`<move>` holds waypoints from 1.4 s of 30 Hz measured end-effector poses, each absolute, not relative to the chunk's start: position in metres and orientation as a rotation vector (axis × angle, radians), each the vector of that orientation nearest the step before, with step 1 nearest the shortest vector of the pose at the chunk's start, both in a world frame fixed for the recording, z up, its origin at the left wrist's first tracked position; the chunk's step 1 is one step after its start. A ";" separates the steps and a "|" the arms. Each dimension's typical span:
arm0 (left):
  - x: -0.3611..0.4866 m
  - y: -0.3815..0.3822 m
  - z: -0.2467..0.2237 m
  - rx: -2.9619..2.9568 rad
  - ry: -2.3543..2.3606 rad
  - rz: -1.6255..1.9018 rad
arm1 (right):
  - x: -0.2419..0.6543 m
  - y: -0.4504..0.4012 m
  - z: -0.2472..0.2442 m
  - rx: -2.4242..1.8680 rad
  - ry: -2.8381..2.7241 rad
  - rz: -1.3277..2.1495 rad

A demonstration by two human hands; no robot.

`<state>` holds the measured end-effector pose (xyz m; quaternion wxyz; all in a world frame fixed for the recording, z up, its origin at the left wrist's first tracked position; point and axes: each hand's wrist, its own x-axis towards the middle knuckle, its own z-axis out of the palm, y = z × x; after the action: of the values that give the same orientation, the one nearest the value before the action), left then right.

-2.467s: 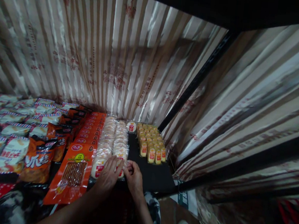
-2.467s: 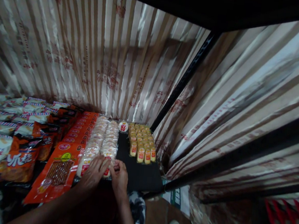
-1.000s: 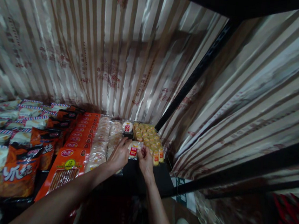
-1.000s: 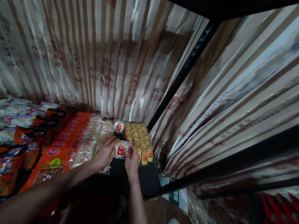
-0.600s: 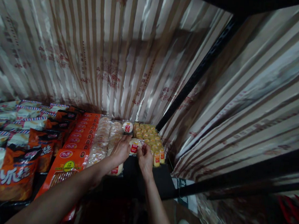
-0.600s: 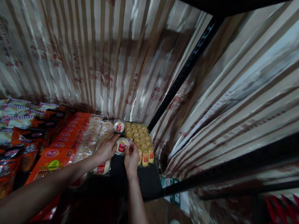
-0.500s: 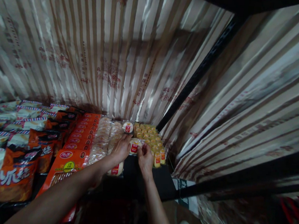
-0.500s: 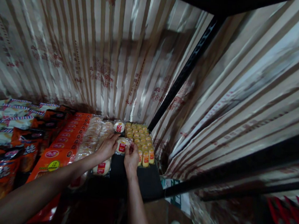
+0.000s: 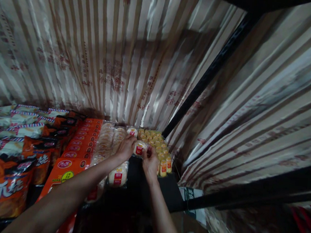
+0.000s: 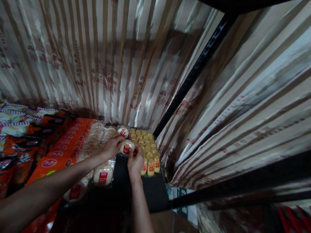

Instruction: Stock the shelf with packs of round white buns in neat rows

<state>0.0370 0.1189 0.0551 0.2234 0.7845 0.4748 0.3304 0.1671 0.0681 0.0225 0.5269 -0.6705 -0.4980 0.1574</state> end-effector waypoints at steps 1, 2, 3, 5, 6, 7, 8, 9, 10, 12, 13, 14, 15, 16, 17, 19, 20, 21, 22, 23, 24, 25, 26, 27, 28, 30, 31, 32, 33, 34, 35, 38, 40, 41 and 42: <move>0.037 0.122 0.054 2.167 1.318 0.909 | 0.166 0.070 0.020 -1.599 -1.201 0.373; 0.036 0.124 0.053 2.173 1.326 0.900 | 0.165 0.072 0.018 -1.592 -1.210 0.374; 0.036 0.127 0.051 2.183 1.333 0.887 | 0.165 0.075 0.015 -1.584 -1.219 0.379; 0.035 0.132 0.049 2.204 1.349 0.853 | 0.164 0.078 0.010 -1.572 -1.230 0.399; 0.034 0.134 0.048 2.213 1.354 0.835 | 0.163 0.080 0.008 -1.570 -1.233 0.409; 0.033 0.136 0.047 2.218 1.361 0.819 | 0.163 0.082 0.006 -1.570 -1.236 0.414; 0.032 0.138 0.046 2.221 1.370 0.807 | 0.163 0.083 0.005 -1.573 -1.243 0.414; 0.031 0.139 0.046 2.224 1.380 0.798 | 0.162 0.085 0.004 -1.579 -1.249 0.407; 0.030 0.140 0.047 2.230 1.389 0.786 | 0.162 0.086 0.003 -1.583 -1.256 0.398; 0.028 0.141 0.049 2.247 1.407 0.757 | 0.161 0.087 0.003 -1.581 -1.283 0.379; 0.027 0.141 0.051 2.259 1.415 0.742 | 0.161 0.087 0.004 -1.582 -1.302 0.366; 0.026 0.141 0.052 2.271 1.424 0.727 | 0.160 0.087 0.003 -1.589 -1.325 0.345; 0.025 0.141 0.054 2.282 1.434 0.712 | 0.159 0.087 0.003 -1.604 -1.353 0.320; 0.025 0.141 0.055 2.291 1.446 0.699 | 0.157 0.088 0.002 -1.623 -1.382 0.295; 0.024 0.141 0.056 2.298 1.460 0.685 | 0.155 0.088 0.001 -1.639 -1.409 0.271; 0.024 0.142 0.057 2.306 1.484 0.656 | 0.151 0.088 -0.004 -1.649 -1.449 0.227; 0.024 0.143 0.057 2.308 1.493 0.640 | 0.148 0.087 -0.007 -1.638 -1.462 0.206; 0.024 0.145 0.057 2.310 1.502 0.626 | 0.145 0.087 -0.010 -1.621 -1.469 0.182; 0.025 0.146 0.056 2.312 1.509 0.615 | 0.143 0.087 -0.014 -1.605 -1.473 0.154; 0.025 0.147 0.056 2.315 1.514 0.605 | 0.141 0.086 -0.017 -1.592 -1.477 0.128; 0.025 0.148 0.056 2.319 1.515 0.598 | 0.139 0.085 -0.020 -1.583 -1.482 0.107; 0.025 0.149 0.056 2.324 1.515 0.591 | 0.137 0.084 -0.023 -1.578 -1.488 0.094; 0.025 0.150 0.056 2.327 1.516 0.584 | 0.136 0.082 -0.026 -1.576 -1.498 0.087; 0.025 0.151 0.057 2.330 1.518 0.578 | 0.136 0.081 -0.028 -1.578 -1.510 0.082; 0.025 0.152 0.057 2.331 1.523 0.572 | 0.135 0.080 -0.030 -1.581 -1.524 0.076; 0.026 0.153 0.057 2.331 1.536 0.562 | 0.135 0.078 -0.035 -1.578 -1.563 0.048; 0.026 0.154 0.057 2.330 1.541 0.558 | 0.135 0.078 -0.037 -1.571 -1.589 0.027; 0.027 0.155 0.057 2.329 1.547 0.554 | 0.135 0.079 -0.040 -1.561 -1.614 0.006; 0.028 0.156 0.056 2.327 1.554 0.550 | 0.135 0.080 -0.043 -1.549 -1.638 -0.011; 0.029 0.158 0.055 2.324 1.563 0.545 | 0.136 0.081 -0.046 -1.541 -1.658 -0.020; 0.030 0.159 0.055 2.321 1.572 0.542 | 0.137 0.082 -0.049 -1.538 -1.670 -0.023; 0.034 0.163 0.053 2.333 1.579 0.505 | 0.139 0.087 -0.057 -1.547 -1.691 -0.016; 0.037 0.166 0.053 2.350 1.574 0.474 | 0.141 0.089 -0.062 -1.554 -1.709 -0.012; 0.039 0.167 0.053 2.356 1.574 0.461 | 0.141 0.089 -0.064 -1.556 -1.719 -0.009; 0.041 0.169 0.053 2.360 1.578 0.452 | 0.142 0.089 -0.065 -1.558 -1.728 -0.006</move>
<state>0.0410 0.1690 0.0531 0.1332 0.8136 0.5441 0.1558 0.1415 0.0894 -0.0654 0.3964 -0.6148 -0.6818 -0.0024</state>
